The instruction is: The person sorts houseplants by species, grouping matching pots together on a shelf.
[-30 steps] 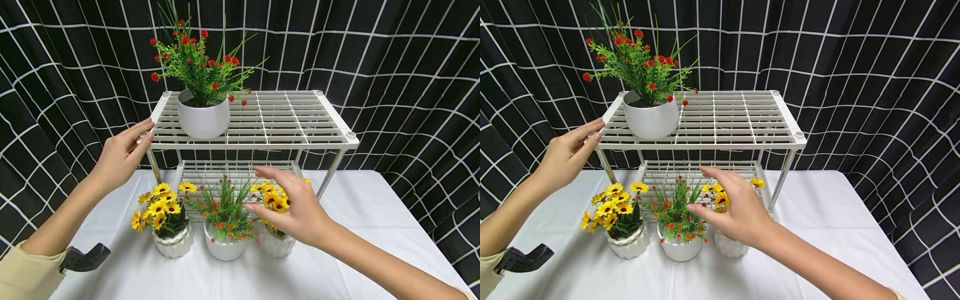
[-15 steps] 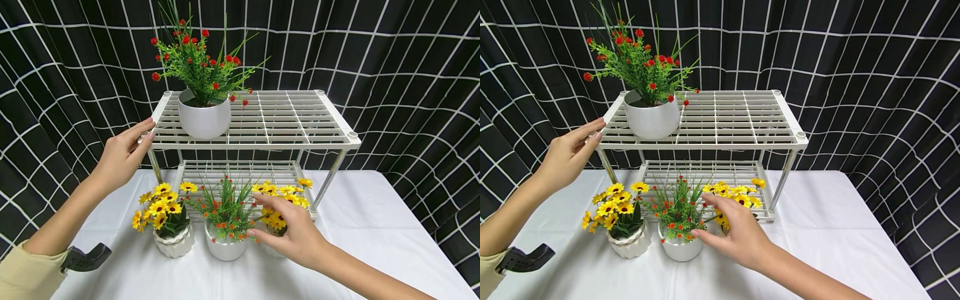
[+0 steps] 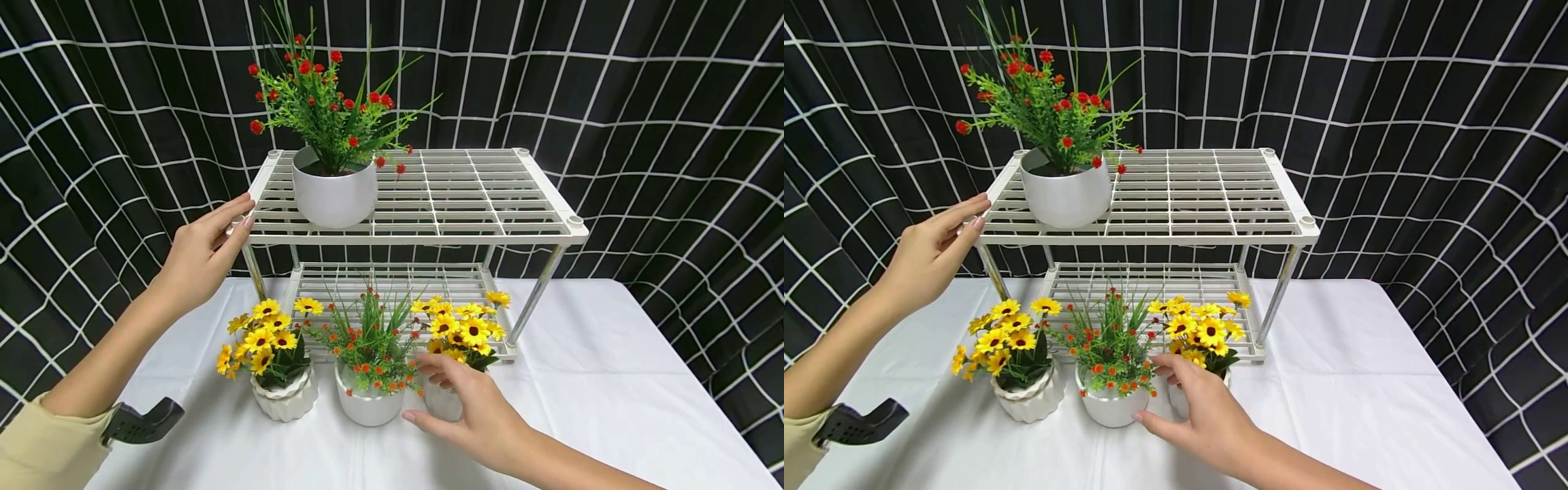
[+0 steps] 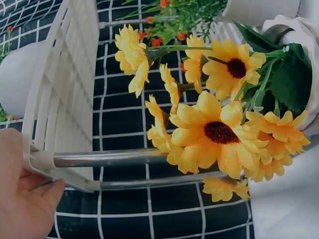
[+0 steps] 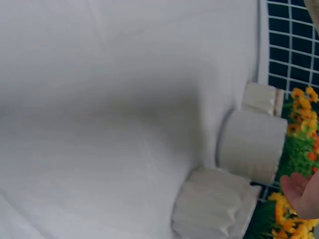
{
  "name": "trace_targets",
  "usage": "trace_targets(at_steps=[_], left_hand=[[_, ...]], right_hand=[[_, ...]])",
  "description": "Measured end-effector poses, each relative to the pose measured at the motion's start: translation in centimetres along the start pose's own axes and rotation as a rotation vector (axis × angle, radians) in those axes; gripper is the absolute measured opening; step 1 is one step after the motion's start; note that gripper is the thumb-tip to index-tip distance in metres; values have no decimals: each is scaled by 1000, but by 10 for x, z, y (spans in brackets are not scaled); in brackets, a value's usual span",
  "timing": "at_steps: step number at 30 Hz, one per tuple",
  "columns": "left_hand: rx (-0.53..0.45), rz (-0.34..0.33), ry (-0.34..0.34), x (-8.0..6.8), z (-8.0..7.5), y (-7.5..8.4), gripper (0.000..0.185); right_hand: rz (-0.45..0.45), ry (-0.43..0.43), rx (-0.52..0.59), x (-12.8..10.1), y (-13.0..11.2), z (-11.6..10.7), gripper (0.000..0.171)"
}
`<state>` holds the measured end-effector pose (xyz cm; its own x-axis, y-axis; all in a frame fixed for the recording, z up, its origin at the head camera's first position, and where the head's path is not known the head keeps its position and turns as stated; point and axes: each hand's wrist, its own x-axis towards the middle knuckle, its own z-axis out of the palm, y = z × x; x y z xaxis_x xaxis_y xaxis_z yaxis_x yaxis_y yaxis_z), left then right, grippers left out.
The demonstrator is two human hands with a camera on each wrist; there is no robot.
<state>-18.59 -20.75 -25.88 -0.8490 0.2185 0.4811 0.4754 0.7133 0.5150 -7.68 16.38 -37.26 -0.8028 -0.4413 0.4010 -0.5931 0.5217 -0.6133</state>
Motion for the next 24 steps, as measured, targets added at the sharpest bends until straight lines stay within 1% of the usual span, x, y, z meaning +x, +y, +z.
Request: trace_targets(at_steps=[4, 7, 9, 12, 16, 18, 20, 24], left_hand=[[-3, 1, 2, 0, 0, 0, 48], [-5, 3, 3, 0, 0, 0, 48], [-6, 4, 4, 0, 0, 1, 48], [-6, 6, 6, 0, 1, 1, 48], [3, 7, 9, 0, 1, 1, 48], [7, 11, 12, 0, 1, 1, 48], [7, 14, 15, 0, 1, 1, 48], [1, 11, 13, -1, 1, 2, 48]], right_hand=[[8, -38, -10, -7, 6, 10, 56], [13, -21, -1, -11, 9, 18, 56], [32, -2, 22, -13, 10, 22, 55], [120, -18, 85, -17, 11, 26, 54], [236, -103, 130, -21, 14, 31, 64], [245, -130, 128, -22, 17, 34, 70], [241, -132, 117, -22, 19, 37, 75], [245, -105, 84, -21, 22, 44, 78]])
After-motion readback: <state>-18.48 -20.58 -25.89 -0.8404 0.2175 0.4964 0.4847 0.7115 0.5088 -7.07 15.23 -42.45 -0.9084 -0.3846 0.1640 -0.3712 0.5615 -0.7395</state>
